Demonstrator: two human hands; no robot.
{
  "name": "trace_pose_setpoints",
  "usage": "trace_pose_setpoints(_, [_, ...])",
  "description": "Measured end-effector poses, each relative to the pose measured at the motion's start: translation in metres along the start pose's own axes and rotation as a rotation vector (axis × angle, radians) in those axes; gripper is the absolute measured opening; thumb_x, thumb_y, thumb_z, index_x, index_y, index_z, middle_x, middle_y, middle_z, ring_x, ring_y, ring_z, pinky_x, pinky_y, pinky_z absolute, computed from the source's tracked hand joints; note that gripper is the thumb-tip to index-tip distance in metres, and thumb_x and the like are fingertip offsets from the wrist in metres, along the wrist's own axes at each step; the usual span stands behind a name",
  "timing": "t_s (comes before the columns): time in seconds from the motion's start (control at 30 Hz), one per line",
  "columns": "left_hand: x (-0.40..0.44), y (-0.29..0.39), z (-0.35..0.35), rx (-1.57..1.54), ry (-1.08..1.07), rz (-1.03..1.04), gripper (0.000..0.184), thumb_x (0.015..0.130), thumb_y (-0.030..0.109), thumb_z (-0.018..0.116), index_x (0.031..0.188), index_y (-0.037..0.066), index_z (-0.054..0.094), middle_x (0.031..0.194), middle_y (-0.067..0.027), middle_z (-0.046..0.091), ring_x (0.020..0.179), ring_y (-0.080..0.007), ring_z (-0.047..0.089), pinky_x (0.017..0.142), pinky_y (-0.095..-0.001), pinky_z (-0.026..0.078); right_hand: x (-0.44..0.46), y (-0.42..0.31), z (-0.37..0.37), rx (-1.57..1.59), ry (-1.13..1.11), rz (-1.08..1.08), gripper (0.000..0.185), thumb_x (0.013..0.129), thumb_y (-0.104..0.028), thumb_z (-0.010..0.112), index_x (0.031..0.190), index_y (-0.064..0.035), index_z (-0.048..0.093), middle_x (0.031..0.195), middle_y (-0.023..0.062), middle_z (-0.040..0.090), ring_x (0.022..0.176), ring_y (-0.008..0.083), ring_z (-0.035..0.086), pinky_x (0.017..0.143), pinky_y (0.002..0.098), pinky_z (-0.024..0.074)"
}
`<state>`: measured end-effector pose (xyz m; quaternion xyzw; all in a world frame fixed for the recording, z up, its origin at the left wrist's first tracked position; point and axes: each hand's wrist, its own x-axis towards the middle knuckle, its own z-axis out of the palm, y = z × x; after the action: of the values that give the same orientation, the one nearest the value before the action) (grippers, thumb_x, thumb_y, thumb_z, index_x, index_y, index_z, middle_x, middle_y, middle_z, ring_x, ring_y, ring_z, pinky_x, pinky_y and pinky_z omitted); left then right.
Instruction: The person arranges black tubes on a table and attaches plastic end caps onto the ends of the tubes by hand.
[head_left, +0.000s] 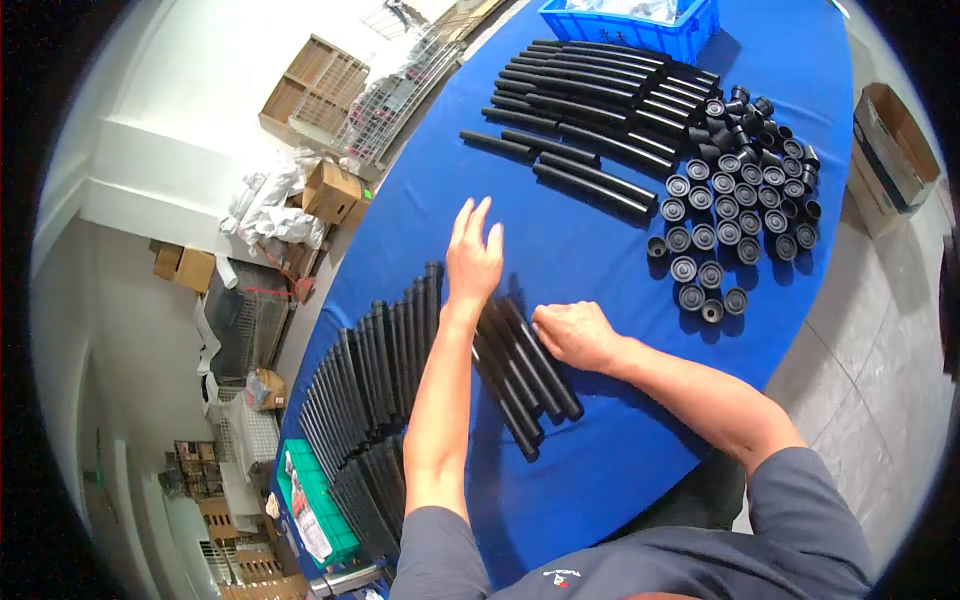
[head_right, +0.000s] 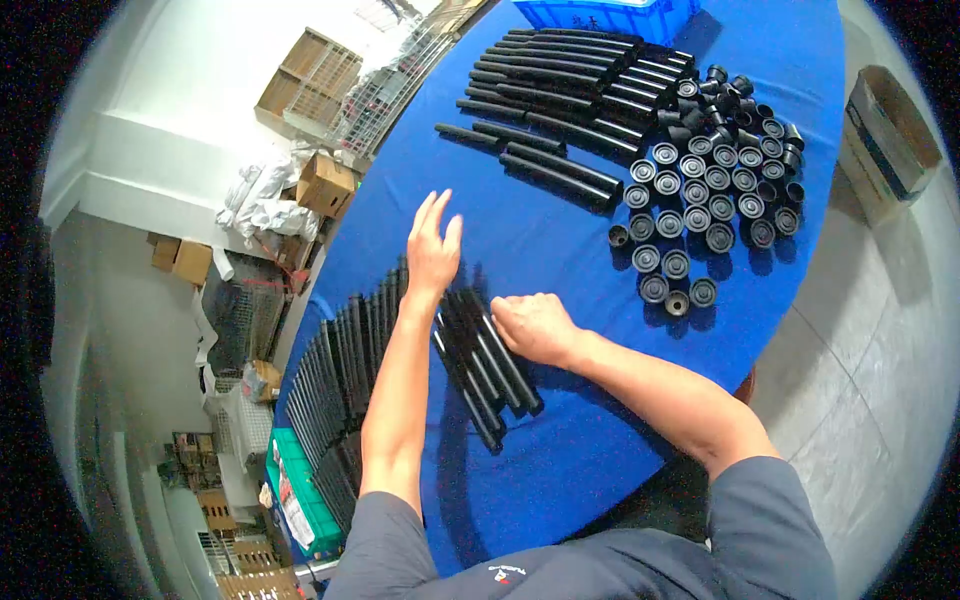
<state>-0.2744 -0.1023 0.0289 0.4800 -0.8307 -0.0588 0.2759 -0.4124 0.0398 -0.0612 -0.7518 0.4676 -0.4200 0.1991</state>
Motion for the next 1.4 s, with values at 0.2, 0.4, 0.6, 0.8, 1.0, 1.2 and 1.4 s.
trace_pose_setpoints(0.2, [0.107,-0.027,0.085,-0.011,-0.129,0.131,0.048,0.105,0.047,0.049,0.144,0.020,0.059,0.156,-0.0276,0.042,0.146,-0.0484,0.034,0.121,-0.0482,0.030,-0.001,-0.006,-0.003,-0.026,-0.041,0.051,0.014,0.092,-0.020,0.058,0.089,-0.0071,0.055,0.074,0.0155,0.066,0.064,0.0366,0.070,0.056,0.0507,0.0558])
trace_pose_setpoints(0.4, [0.149,-0.038,0.113,0.177,-0.341,0.080,0.056,0.105,0.061,0.035,0.144,0.029,0.059,0.165,-0.0215,0.028,0.155,-0.0451,0.016,0.121,-0.0635,0.022,0.000,-0.009,-0.007,-0.037,-0.109,0.057,0.016,0.090,-0.022,0.061,0.090,-0.0075,0.055,0.077,0.0130,0.066,0.065,0.0324,0.071,0.054,0.0466,0.0556])
trace_pose_setpoints(0.6, [0.189,-0.088,0.119,0.212,-0.379,0.102,0.061,0.106,0.060,0.033,0.145,0.020,0.059,0.162,-0.0214,0.036,0.153,-0.0437,0.021,0.125,-0.0539,0.021,0.003,-0.010,-0.012,-0.012,-0.162,0.082,0.017,0.091,-0.023,0.061,0.090,-0.0072,0.056,0.079,0.0128,0.067,0.068,0.0317,0.072,0.054,0.0460,0.0559])
trace_pose_setpoints(0.8, [0.193,-0.091,0.120,0.038,-0.108,0.017,0.058,0.106,0.055,0.039,0.134,0.012,0.067,0.149,-0.0277,0.050,0.147,-0.0460,0.034,0.124,-0.0495,0.022,0.003,-0.009,-0.012,0.012,-0.195,0.094,0.017,0.092,-0.023,0.061,0.090,-0.0066,0.056,0.081,0.0133,0.068,0.069,0.0321,0.072,0.056,0.0468,0.0566])
trace_pose_setpoints(1.0, [0.193,-0.076,0.128,0.030,-0.162,0.083,0.059,0.107,0.054,0.039,0.117,0.011,0.078,0.132,-0.0281,0.063,0.140,-0.0442,0.045,0.119,-0.0474,0.032,0.004,-0.011,-0.012,0.022,-0.171,0.090,0.019,0.094,-0.024,0.060,0.089,-0.0065,0.057,0.079,0.0133,0.067,0.069,0.0323,0.072,0.055,0.0471,0.0557])
trace_pose_setpoints(1.2, [0.202,-0.094,0.130,0.102,-0.171,-0.080,0.057,0.100,0.056,0.049,0.129,0.012,0.072,0.143,-0.0255,0.057,0.144,-0.0458,0.038,0.122,-0.0504,0.027,0.005,-0.011,-0.014,0.032,-0.204,0.102,0.017,0.093,-0.023,0.060,0.090,-0.0061,0.057,0.081,0.0141,0.068,0.071,0.0322,0.072,0.056,0.0472,0.0568])
trace_pose_setpoints(1.4, [0.207,-0.103,0.117,0.053,-0.237,-0.221,0.046,0.086,0.040,0.064,0.120,0.011,0.075,0.143,-0.0216,0.058,0.140,-0.0364,0.048,0.118,-0.0442,0.037,0.004,-0.010,-0.010,0.051,-0.149,0.107,0.019,0.096,-0.023,0.059,0.089,-0.0064,0.056,0.077,0.0130,0.066,0.068,0.0336,0.070,0.055,0.0490,0.0542])
